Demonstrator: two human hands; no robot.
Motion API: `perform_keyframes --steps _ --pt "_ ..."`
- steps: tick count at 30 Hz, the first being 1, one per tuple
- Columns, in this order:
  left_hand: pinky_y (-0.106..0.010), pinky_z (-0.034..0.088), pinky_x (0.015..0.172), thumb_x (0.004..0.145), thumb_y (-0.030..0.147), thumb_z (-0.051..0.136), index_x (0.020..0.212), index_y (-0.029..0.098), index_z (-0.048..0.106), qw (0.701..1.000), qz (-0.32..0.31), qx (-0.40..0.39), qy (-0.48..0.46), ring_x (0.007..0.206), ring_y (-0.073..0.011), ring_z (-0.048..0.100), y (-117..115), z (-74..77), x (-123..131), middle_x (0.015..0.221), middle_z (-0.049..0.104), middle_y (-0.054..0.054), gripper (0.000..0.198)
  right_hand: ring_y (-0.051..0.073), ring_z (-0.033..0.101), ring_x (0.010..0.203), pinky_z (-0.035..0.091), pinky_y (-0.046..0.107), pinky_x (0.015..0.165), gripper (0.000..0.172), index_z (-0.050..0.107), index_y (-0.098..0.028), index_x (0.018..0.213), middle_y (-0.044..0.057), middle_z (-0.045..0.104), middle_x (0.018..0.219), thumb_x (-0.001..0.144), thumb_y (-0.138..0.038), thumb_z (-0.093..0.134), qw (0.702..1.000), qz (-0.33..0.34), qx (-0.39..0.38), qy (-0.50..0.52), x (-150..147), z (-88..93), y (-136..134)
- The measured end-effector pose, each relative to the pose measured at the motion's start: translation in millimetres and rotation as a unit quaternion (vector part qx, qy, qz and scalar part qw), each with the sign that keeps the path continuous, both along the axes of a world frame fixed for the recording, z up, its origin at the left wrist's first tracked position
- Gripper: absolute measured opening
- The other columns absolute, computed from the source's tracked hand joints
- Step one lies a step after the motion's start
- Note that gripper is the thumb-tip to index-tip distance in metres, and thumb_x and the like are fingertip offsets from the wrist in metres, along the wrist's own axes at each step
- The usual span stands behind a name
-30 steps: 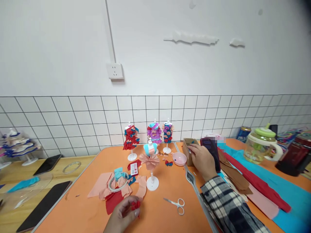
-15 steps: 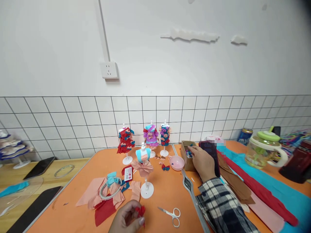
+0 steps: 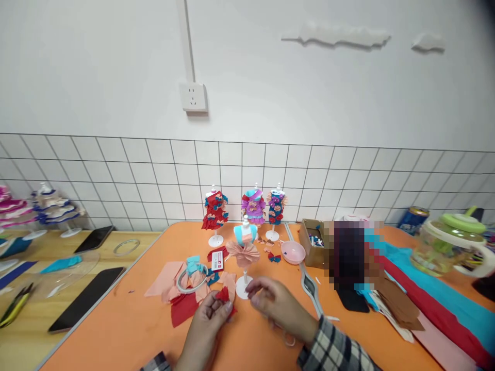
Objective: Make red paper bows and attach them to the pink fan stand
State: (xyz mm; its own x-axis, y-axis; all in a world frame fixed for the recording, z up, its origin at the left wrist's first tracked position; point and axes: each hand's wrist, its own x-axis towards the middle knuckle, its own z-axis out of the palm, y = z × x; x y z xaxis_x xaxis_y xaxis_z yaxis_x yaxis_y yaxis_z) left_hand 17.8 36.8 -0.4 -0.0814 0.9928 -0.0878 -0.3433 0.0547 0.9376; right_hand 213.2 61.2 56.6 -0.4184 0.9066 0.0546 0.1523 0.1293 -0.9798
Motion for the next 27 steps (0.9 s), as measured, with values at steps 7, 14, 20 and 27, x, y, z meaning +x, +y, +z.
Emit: perform_keyframes --steps 7,14,20,27 --pt "-0.024 0.041 0.066 0.063 0.039 0.083 0.078 0.016 0.057 0.999 -0.03 0.007 -0.016 0.069 -0.0138 0.053 -5.6 4.7 3.0 0.071 0.057 0.001 0.037 0.014 0.055 0.074 0.04 0.013 0.037 0.047 0.055 -0.019 0.104 0.006 0.059 0.099 0.068 -0.045 0.071 0.984 -0.027 -0.144 0.101 -42.0 -36.0 -21.7" --pt "-0.022 0.039 0.061 0.064 0.039 0.082 0.076 0.016 0.059 0.998 -0.057 0.003 0.003 0.063 -0.012 0.049 -4.4 0.2 3.9 0.066 0.055 0.002 0.034 0.011 0.051 0.066 0.034 0.014 0.038 0.039 0.062 -0.015 0.089 0.003 0.057 0.078 0.068 -0.047 0.067 0.979 -0.037 -0.179 0.088 -34.7 -32.9 -16.0" --pt "-0.022 0.04 0.061 0.065 0.034 0.081 0.082 0.015 0.064 0.995 -0.102 -0.002 0.004 0.066 -0.0129 0.052 -3.9 -0.7 4.0 0.071 0.06 0.0 0.03 0.009 0.043 0.049 0.028 0.017 0.037 0.03 0.055 -0.018 0.076 -0.006 0.046 0.057 0.07 -0.046 0.064 0.986 -0.065 -0.147 0.051 -30.3 -33.1 -8.6" --pt "-0.024 0.043 0.069 0.067 0.034 0.08 0.088 0.017 0.066 0.994 -0.11 -0.001 0.006 0.074 -0.0156 0.056 -4.7 3.4 3.6 0.08 0.064 -0.002 0.031 0.012 0.053 0.062 0.04 0.023 0.057 0.012 0.057 -0.018 0.076 -0.002 0.057 0.067 0.075 -0.03 0.059 0.996 -0.093 -0.004 0.005 -27.5 -29.8 -5.6"
